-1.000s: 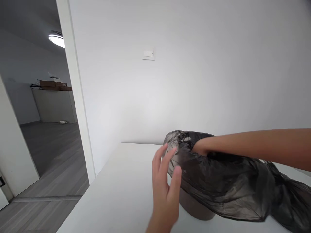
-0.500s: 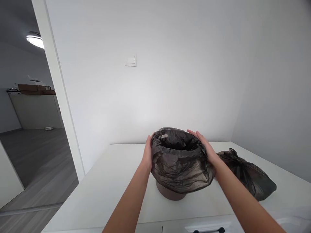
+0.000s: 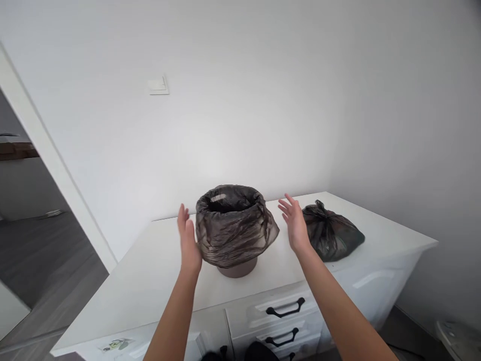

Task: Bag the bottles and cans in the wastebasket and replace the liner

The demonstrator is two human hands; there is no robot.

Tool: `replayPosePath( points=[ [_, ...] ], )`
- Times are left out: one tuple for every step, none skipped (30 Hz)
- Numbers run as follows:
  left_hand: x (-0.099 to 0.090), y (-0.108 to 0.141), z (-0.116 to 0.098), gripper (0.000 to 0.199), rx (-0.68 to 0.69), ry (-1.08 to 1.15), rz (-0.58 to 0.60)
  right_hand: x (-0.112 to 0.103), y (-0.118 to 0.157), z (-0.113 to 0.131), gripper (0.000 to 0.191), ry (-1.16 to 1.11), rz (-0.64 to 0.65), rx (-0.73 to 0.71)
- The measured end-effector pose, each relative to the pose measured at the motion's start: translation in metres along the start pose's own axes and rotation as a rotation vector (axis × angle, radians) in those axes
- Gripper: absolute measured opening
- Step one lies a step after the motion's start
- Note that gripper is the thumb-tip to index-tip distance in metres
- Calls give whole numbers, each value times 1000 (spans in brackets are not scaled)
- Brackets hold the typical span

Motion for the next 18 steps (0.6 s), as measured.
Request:
replayPosePath(
  points=[
    [-7,10,-6,60,33,-32,-7,-26,-3,6,61,69,-60,-56],
    [-12,19,-14,61,69,-70,-4,-53,-6,11,58,139,-121,-105],
    [-15,28,-23,60,102,-115,13,-80,-9,14,55,214,-183,-146],
    [-15,35,-33,59,131,-167,42,-105,-12,15,52,296,-236,-180],
    [-13,40,-41,56,147,-218,80,-127,-17,16,49,387,-271,-209],
    [-8,42,-47,54,146,-260,120,-145,-23,15,47,486,-287,-232],
    [-2,41,-51,52,129,-288,158,-160,-31,14,47,588,-286,-245],
    [5,37,-52,53,103,-298,192,-171,-40,11,50,688,-270,-245],
    [12,32,-52,54,73,-292,222,-180,-50,6,54,775,-239,-234],
    [19,26,-51,56,46,-277,245,-187,-61,0,59,845,-199,-212],
    [26,20,-50,56,26,-262,262,-192,-71,-7,62,902,-156,-180],
    [32,15,-49,57,16,-250,274,-196,-81,-15,65,949,-111,-142],
    [38,10,-49,56,14,-243,282,-199,-90,-22,65,988,-70,-105],
    [44,7,-49,55,17,-239,285,-201,-97,-28,62,1021,-37,-72],
    [51,4,-50,54,20,-235,288,-202,-102,-32,57,1047,-14,-48],
    [58,2,-50,54,22,-226,293,-203,-106,-35,48,1062,-2,-34],
    [67,1,-51,53,23,-213,301,-203,-109,-35,38,1063,6,-28],
    [76,1,-52,53,21,-197,311,-204,-111,-34,28,1051,13,-27]
  ],
)
Point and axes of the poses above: each hand's wrist, its own y-axis away from the middle knuckle, its own x-axis out of the palm, z = x × y, the point moved 10 cm from there along -y, towards the middle knuckle, and after that the axes turned 4 degrees about -x, right-handed, at the moved point
